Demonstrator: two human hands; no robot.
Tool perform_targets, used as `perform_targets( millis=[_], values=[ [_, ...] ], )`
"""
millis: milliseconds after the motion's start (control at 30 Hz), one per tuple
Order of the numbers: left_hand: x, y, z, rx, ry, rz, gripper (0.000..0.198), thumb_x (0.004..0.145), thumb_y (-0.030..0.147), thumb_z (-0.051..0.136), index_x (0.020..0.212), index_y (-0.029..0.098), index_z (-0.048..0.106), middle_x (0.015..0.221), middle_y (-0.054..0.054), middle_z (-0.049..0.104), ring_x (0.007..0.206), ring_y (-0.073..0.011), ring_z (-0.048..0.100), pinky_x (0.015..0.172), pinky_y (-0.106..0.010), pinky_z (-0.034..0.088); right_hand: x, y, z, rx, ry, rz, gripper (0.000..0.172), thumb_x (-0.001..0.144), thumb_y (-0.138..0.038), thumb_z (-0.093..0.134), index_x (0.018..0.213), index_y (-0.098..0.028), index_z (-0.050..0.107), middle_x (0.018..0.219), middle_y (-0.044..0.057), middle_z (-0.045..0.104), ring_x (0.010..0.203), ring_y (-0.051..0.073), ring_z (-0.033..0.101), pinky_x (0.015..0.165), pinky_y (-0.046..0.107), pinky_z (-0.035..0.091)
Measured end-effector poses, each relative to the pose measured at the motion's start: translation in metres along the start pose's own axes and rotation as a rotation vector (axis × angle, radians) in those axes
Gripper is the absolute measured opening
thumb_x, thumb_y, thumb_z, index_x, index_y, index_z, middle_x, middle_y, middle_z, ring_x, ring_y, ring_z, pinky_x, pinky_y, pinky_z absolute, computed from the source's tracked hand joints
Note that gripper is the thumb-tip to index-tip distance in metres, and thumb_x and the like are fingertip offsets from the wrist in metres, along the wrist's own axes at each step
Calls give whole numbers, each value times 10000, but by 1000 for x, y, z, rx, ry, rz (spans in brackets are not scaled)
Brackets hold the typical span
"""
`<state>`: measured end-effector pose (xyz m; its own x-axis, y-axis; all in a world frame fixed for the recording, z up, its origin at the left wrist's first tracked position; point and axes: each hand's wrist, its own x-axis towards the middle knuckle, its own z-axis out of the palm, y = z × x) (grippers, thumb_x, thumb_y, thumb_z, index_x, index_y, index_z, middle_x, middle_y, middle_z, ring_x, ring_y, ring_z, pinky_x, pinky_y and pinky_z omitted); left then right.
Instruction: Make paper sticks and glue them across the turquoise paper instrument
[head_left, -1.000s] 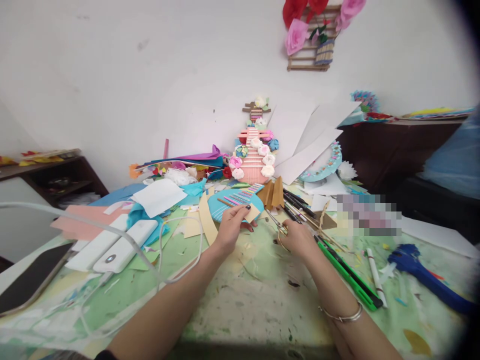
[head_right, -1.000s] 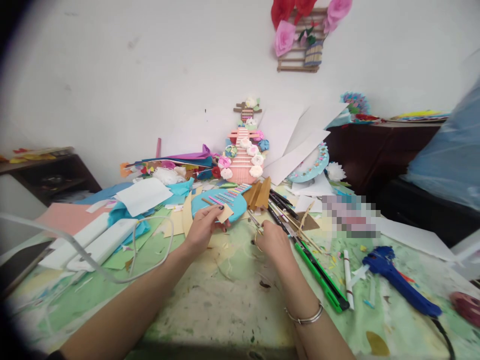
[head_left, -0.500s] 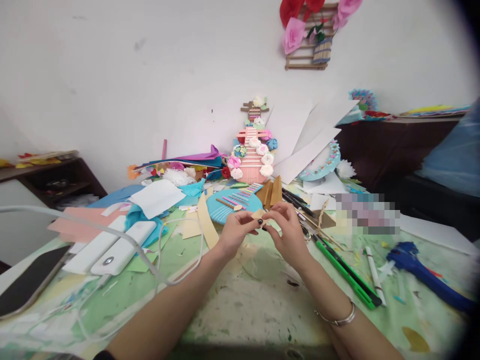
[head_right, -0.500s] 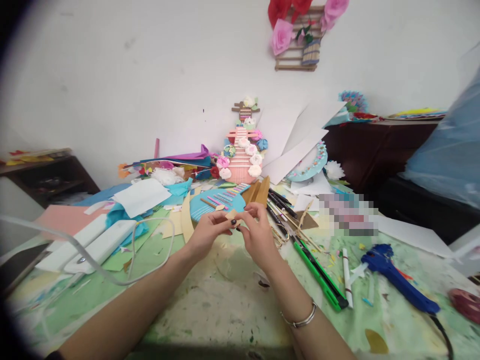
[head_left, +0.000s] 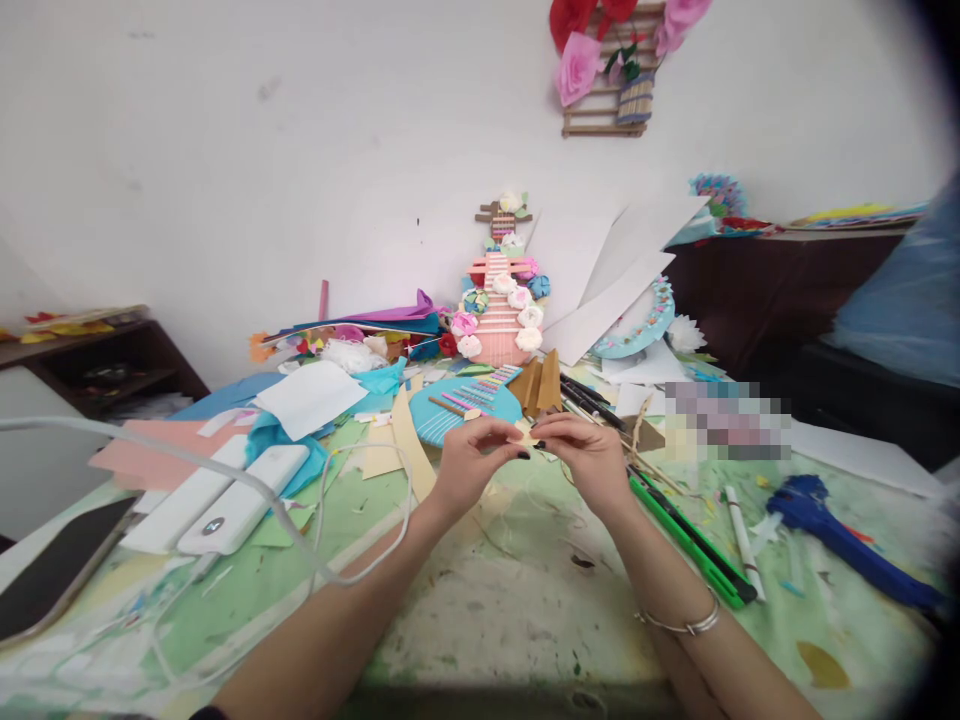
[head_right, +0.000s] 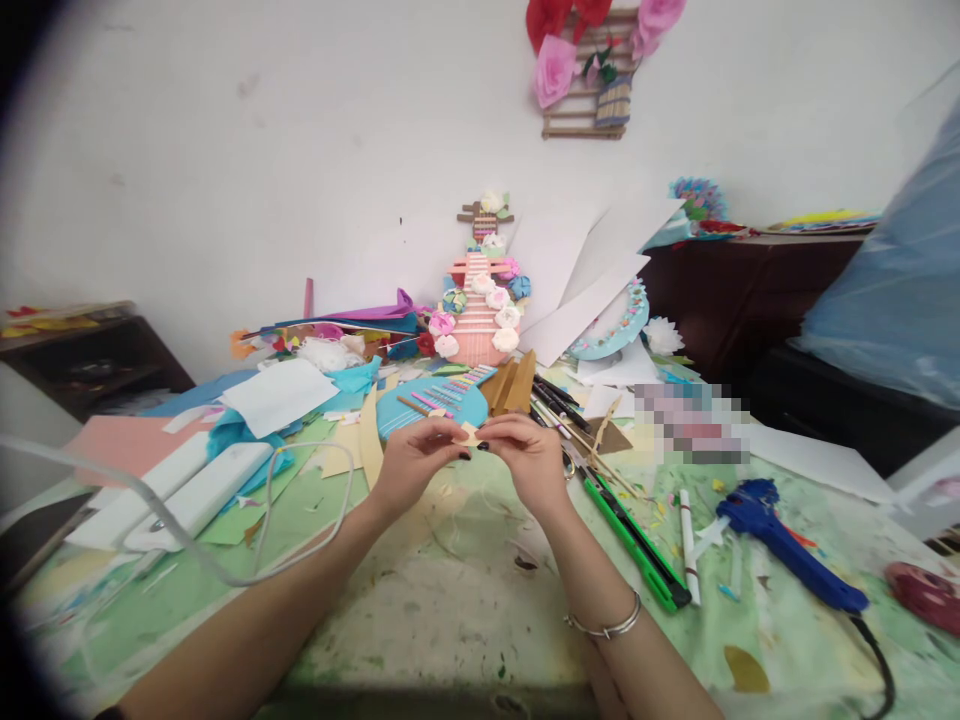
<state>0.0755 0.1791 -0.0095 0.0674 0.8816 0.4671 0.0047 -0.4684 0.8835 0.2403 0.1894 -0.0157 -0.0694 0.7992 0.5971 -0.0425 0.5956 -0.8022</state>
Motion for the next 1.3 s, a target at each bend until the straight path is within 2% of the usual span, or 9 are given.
perform_targets(
  millis=[167, 300, 433, 633, 833, 1067, 1300],
  values=[
    [-3, -2, -2, 108, 73, 92, 123, 641, 265, 753, 691, 163, 703, 740, -46, 693, 732, -156, 640, 726, -278, 534, 1, 0, 2, 185, -19, 201, 66, 656, -220, 728, 722, -223, 737, 757, 24, 688, 740, 162, 608, 709, 305, 471],
    [-3, -3, -1, 76, 102, 73, 122, 655, 265, 742, 675, 155, 695, 726, -50, 697, 692, -150, 638, 688, -275, 535, -2, 0, 9, 349, -2, 351, 130, 623, -267, 773, 715, -197, 713, 698, 9, 669, 641, 119, 577, 653, 272, 460],
    [-3, -3, 2, 14, 97, 19, 133, 630, 248, 758, 642, 141, 679, 718, -53, 697, 676, -146, 635, 670, -271, 533, -3, -4, 14, 456, 46, 430, 155, 581, -275, 798, 647, -179, 696, 655, 5, 650, 612, 103, 550, 628, 258, 438],
    [-5, -3, 5, -111, 64, -74, 175, 631, 255, 759, 611, 131, 638, 679, -51, 697, 616, -139, 640, 627, -269, 538, -2, -3, 14, 418, 130, 439, 198, 493, -259, 833, 601, -180, 687, 654, 13, 667, 627, 121, 575, 650, 282, 449],
    [-6, 0, 6, -121, 44, -130, 198, 633, 285, 759, 631, 129, 637, 653, -48, 696, 615, -156, 656, 647, -299, 560, -3, 3, 12, 352, 115, 405, 199, 529, -280, 814, 620, -173, 674, 657, 19, 659, 623, 134, 580, 638, 292, 463],
    [-10, -2, 11, -171, 44, -149, 213, 634, 274, 762, 635, 118, 617, 695, -58, 699, 655, -157, 662, 683, -313, 568, -3, 4, 15, 372, 129, 420, 239, 496, -276, 817, 569, -159, 622, 656, 12, 626, 615, 122, 557, 612, 268, 451],
    [-12, -1, 13, -186, 56, -178, 302, 634, 289, 764, 674, 138, 505, 667, -36, 696, 616, -159, 674, 650, -304, 577, -4, 8, 14, 377, 127, 418, 223, 510, -236, 807, 563, -158, 605, 662, -6, 609, 623, 107, 542, 620, 253, 424]
  ],
)
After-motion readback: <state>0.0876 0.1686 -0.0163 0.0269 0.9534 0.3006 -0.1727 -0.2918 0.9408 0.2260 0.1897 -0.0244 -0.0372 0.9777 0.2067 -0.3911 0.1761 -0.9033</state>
